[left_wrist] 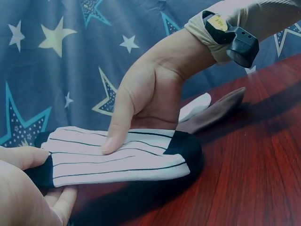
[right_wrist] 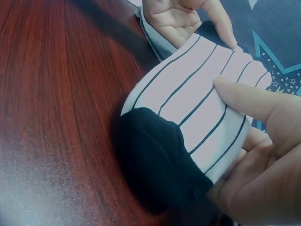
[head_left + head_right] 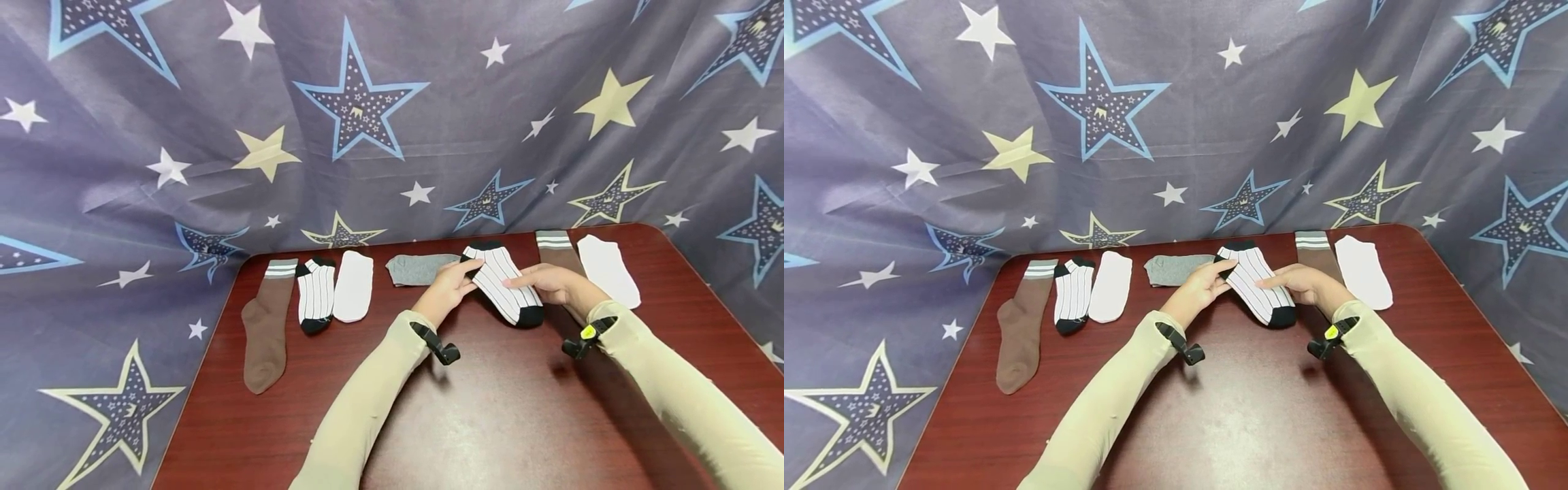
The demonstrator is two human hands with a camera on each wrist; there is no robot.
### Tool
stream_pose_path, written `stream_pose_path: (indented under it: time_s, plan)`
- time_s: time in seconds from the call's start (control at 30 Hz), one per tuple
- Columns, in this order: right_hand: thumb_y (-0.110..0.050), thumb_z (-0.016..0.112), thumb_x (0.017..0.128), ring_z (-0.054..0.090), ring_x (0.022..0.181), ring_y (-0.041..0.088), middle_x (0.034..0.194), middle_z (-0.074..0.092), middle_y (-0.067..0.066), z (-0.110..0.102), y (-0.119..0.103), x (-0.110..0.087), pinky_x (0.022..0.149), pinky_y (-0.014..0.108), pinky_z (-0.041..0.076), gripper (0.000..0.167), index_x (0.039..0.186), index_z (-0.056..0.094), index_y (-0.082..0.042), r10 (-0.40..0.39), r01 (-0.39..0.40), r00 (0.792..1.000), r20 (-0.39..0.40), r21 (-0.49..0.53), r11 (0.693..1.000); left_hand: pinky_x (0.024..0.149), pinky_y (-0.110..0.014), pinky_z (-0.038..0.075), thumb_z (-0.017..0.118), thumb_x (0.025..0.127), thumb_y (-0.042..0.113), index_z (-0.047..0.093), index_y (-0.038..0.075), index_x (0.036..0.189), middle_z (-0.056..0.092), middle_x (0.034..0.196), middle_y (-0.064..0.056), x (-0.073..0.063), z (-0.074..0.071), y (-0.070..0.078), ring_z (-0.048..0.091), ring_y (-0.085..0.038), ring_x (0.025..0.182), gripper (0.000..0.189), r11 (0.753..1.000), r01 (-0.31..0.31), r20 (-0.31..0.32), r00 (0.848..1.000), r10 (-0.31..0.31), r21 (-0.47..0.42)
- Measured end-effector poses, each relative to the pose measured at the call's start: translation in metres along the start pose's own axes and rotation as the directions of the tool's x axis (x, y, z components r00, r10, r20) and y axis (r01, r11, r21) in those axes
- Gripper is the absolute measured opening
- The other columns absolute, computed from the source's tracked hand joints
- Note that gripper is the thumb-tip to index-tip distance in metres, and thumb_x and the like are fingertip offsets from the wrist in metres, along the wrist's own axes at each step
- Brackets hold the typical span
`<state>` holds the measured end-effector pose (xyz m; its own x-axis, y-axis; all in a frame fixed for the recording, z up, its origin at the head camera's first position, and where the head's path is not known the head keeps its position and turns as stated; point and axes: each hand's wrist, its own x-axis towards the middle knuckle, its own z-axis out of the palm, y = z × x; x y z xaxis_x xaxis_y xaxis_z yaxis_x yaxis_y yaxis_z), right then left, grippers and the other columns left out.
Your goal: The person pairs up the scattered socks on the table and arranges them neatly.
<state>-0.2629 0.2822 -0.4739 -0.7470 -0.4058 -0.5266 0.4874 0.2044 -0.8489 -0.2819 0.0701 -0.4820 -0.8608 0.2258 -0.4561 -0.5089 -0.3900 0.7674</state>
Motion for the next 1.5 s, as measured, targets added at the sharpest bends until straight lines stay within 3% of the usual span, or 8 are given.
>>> stream_pose_path:
  time_s: [0.2, 0.43, 0.53, 0.73, 0.93, 1.23, 1.5]
  plan:
    - [-0.002, 0.052, 0.103, 0.071, 0.083, 0.008, 0.086, 0.076, -0.003, 0.001, -0.003, 0.001, 0.079, 0.025, 0.058, 0.027, 0.094, 0.073, -0.018, -0.013, 0.012, 0.999, 0.039, 0.018, 1.0, 0.109, -0.046, 0.05, 0.071, 0.091, -0.001, 0.066, -0.004, 0.128, 0.067, 0.129, -0.022, -0.002, -0.007, 0.008, 0.07, -0.022, 0.105, 0.037, 1.0, -0.014, -0.005, 1.0, 0.015, 0.027]
    - [-0.009, 0.051, 0.106, 0.07, 0.08, 0.006, 0.084, 0.075, -0.005, 0.002, -0.008, 0.004, 0.077, 0.023, 0.058, 0.03, 0.089, 0.074, -0.018, -0.003, 0.003, 0.999, 0.035, 0.006, 1.0, 0.109, -0.046, 0.05, 0.069, 0.091, -0.007, 0.065, -0.009, 0.125, 0.073, 0.095, -0.01, -0.005, -0.02, 0.017, 0.066, -0.016, 0.085, 0.034, 0.997, -0.064, 0.021, 0.998, 0.063, 0.033]
    - [-0.014, 0.049, 0.108, 0.07, 0.08, 0.007, 0.084, 0.075, -0.004, 0.003, -0.01, 0.005, 0.076, 0.025, 0.059, 0.03, 0.09, 0.073, -0.017, 0.007, -0.007, 1.0, 0.02, 0.019, 1.0, 0.108, -0.046, 0.05, 0.068, 0.092, -0.008, 0.065, -0.011, 0.124, 0.071, 0.09, -0.007, -0.004, -0.026, 0.019, 0.066, -0.016, 0.083, 0.033, 0.996, -0.088, 0.035, 0.996, 0.087, 0.032]
    - [-0.008, 0.047, 0.107, 0.07, 0.084, 0.009, 0.089, 0.075, -0.003, 0.006, -0.009, 0.007, 0.08, 0.026, 0.059, 0.026, 0.098, 0.07, -0.016, 0.008, -0.011, 0.998, 0.065, 0.048, 0.999, 0.105, -0.046, 0.053, 0.067, 0.091, -0.01, 0.064, -0.012, 0.123, 0.071, 0.091, -0.008, -0.003, -0.036, 0.023, 0.067, -0.016, 0.085, 0.032, 0.995, -0.098, 0.04, 0.995, 0.096, 0.033]
    - [0.001, 0.05, 0.103, 0.07, 0.084, 0.009, 0.089, 0.075, -0.002, 0.008, -0.012, 0.007, 0.079, 0.025, 0.059, 0.027, 0.095, 0.07, -0.015, -0.019, 0.014, 0.997, 0.069, 0.075, 0.997, 0.111, -0.047, 0.048, 0.064, 0.093, -0.011, 0.062, -0.012, 0.127, 0.071, 0.093, -0.008, -0.003, -0.047, 0.026, 0.066, -0.017, 0.09, 0.034, 0.995, -0.087, 0.062, 0.995, 0.085, 0.04]
    - [-0.007, 0.052, 0.105, 0.069, 0.082, 0.008, 0.087, 0.073, -0.004, 0.009, -0.016, 0.01, 0.077, 0.024, 0.058, 0.02, 0.096, 0.067, -0.017, -0.015, 0.014, 1.0, 0.002, 0.132, 0.991, 0.115, -0.048, 0.044, 0.061, 0.093, -0.013, 0.067, -0.004, 0.112, 0.071, 0.092, -0.004, -0.002, -0.057, 0.03, 0.067, -0.016, 0.091, 0.022, 0.999, -0.043, 0.103, 0.994, 0.039, 0.028]
    - [-0.012, 0.05, 0.107, 0.069, 0.081, 0.008, 0.087, 0.073, -0.005, 0.012, -0.014, 0.014, 0.076, 0.024, 0.058, 0.019, 0.098, 0.067, -0.017, -0.013, 0.016, 1.0, -0.025, 0.121, 0.992, 0.104, -0.04, 0.053, 0.065, 0.098, 0.002, 0.066, -0.002, 0.122, 0.072, 0.089, 0.001, -0.005, -0.062, 0.029, 0.068, -0.011, 0.085, 0.024, 0.997, -0.027, 0.08, 0.997, 0.021, 0.07]
